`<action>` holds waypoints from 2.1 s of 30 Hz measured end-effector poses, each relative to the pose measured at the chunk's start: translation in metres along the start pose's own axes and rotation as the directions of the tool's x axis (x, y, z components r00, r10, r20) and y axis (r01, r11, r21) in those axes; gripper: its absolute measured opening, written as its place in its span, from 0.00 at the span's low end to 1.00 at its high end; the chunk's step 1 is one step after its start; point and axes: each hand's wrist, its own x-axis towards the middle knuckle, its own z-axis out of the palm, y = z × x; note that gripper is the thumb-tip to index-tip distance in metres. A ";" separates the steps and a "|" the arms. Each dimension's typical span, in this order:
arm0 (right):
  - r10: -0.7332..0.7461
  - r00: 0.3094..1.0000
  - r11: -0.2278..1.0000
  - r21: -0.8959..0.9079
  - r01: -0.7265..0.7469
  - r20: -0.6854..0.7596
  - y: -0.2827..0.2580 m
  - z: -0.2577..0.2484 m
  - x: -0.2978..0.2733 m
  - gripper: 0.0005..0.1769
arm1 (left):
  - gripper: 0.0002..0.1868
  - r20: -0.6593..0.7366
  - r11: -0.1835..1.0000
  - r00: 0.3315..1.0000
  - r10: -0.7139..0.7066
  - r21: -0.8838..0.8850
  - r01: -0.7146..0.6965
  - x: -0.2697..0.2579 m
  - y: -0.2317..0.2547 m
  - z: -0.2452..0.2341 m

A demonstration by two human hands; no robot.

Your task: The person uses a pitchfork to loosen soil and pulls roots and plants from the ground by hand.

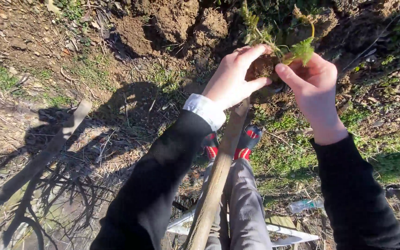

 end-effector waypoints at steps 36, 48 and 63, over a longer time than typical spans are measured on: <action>-0.070 0.996 0.941 0.327 0.087 -0.062 -0.033 0.002 -0.002 0.04 | 0.46 0.057 0.950 0.996 -0.062 0.309 0.042 -0.018 0.021 -0.028; 0.316 0.929 0.777 0.614 -0.137 -0.193 -0.014 0.028 -0.060 0.08 | 0.17 0.091 0.974 0.988 -0.121 0.205 0.101 -0.074 0.055 -0.024; 0.101 0.991 0.954 -0.276 -0.120 -0.082 -0.062 0.022 -0.085 0.06 | 0.29 0.091 0.743 0.749 -0.656 0.252 0.620 -0.046 0.196 -0.063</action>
